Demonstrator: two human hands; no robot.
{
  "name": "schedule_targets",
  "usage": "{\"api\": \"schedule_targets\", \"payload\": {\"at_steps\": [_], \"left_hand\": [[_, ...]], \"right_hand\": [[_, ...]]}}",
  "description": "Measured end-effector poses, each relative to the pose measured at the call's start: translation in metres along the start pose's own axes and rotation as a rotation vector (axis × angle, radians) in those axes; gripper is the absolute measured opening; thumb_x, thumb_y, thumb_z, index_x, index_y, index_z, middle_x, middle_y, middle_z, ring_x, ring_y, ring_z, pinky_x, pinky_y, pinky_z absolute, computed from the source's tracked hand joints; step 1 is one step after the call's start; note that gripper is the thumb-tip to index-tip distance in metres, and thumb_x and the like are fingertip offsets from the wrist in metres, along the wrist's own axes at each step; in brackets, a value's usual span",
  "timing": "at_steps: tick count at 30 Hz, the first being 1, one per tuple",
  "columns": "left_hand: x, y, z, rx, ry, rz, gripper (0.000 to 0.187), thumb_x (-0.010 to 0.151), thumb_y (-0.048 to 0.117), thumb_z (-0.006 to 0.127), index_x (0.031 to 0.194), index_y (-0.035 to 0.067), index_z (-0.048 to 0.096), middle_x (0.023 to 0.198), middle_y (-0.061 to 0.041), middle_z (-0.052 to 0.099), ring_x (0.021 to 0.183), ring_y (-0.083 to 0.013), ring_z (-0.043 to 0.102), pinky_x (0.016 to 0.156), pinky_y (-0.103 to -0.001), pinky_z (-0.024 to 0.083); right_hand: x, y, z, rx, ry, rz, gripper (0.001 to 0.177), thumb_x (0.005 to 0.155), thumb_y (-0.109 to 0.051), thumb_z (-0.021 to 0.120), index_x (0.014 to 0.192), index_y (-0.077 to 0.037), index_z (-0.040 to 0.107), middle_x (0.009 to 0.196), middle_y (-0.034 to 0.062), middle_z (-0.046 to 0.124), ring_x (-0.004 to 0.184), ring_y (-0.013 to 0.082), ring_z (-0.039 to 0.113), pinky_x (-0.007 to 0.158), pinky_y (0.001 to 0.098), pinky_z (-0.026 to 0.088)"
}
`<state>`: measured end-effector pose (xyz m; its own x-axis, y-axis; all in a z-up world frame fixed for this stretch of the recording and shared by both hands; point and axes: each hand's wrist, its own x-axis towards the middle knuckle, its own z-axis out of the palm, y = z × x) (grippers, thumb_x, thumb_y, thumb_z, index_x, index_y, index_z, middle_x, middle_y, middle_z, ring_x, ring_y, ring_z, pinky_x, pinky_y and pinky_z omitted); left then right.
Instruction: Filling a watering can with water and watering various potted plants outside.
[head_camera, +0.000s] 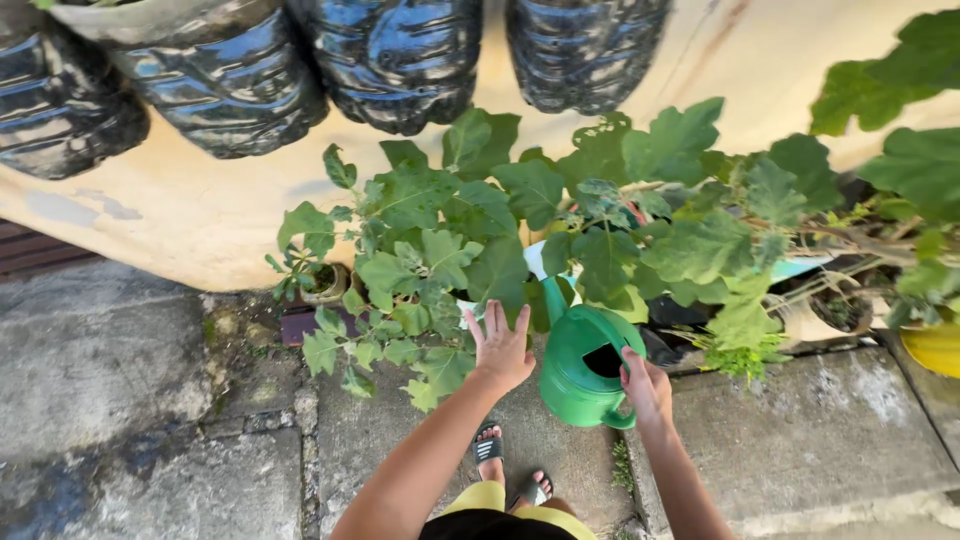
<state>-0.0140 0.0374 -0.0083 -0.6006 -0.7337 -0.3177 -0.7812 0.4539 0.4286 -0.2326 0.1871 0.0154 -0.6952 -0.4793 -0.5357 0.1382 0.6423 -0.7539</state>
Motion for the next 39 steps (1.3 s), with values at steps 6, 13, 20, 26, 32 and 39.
{"api": "schedule_targets", "payload": {"at_steps": [6,13,20,26,32,39], "left_hand": [[-0.025,0.043,0.02,-0.094,0.009,0.076,0.088,0.081,0.033,0.071,0.156,0.015,0.029,0.158,-0.032,0.024,0.152,-0.0455,0.012,0.111,-0.079,-0.009],[-0.059,0.097,0.042,-0.186,-0.02,0.119,0.085,0.081,0.032,0.071,0.155,0.014,0.032,0.158,-0.028,0.026,0.152,-0.045,0.012,0.111,-0.08,-0.012],[-0.08,0.129,0.044,-0.206,-0.064,0.135,0.085,0.083,0.034,0.069,0.156,0.014,0.031,0.16,-0.029,0.024,0.154,-0.0447,0.009,0.111,-0.079,-0.013],[-0.062,0.134,0.021,-0.28,-0.029,0.116,0.086,0.083,0.035,0.07,0.156,0.015,0.03,0.159,-0.029,0.023,0.153,-0.0442,0.009,0.111,-0.079,-0.013],[-0.025,0.138,-0.021,-0.326,-0.014,0.173,0.08,0.087,0.034,0.068,0.157,0.019,0.032,0.159,-0.028,0.025,0.152,-0.0443,0.013,0.115,-0.075,-0.006],[0.031,0.135,-0.043,-0.419,-0.057,0.417,0.079,0.093,0.032,0.062,0.16,0.013,0.024,0.135,-0.022,0.058,0.125,-0.0378,0.056,0.109,-0.053,0.037]], "right_hand": [[-0.023,0.039,-0.045,0.246,0.124,-0.026,0.043,0.091,-0.044,0.069,0.068,-0.01,0.059,0.061,-0.0031,0.049,0.052,0.0066,0.038,0.049,0.0249,0.024],[-0.071,0.051,-0.122,0.281,0.22,-0.12,0.045,0.093,-0.042,0.067,0.064,-0.008,0.056,0.059,-0.0031,0.045,0.052,0.0066,0.035,0.049,0.0253,0.023],[-0.092,0.055,-0.176,0.167,0.352,-0.093,0.044,0.092,-0.041,0.064,0.064,-0.009,0.056,0.057,-0.0006,0.047,0.051,0.009,0.036,0.049,0.0269,0.025],[-0.062,0.032,-0.185,0.151,0.414,-0.019,0.043,0.092,-0.039,0.063,0.067,-0.006,0.056,0.06,0.0002,0.048,0.053,0.0091,0.039,0.05,0.0277,0.027],[-0.004,-0.002,-0.165,0.117,0.387,-0.013,0.042,0.093,-0.037,0.065,0.07,-0.003,0.06,0.061,0.0017,0.05,0.051,0.0104,0.042,0.046,0.029,0.029],[0.097,-0.023,-0.145,-0.042,0.355,-0.024,0.052,0.098,-0.047,0.064,0.077,0.001,0.064,0.06,0.0042,0.051,0.047,0.0142,0.045,0.045,0.0327,0.034]]}}
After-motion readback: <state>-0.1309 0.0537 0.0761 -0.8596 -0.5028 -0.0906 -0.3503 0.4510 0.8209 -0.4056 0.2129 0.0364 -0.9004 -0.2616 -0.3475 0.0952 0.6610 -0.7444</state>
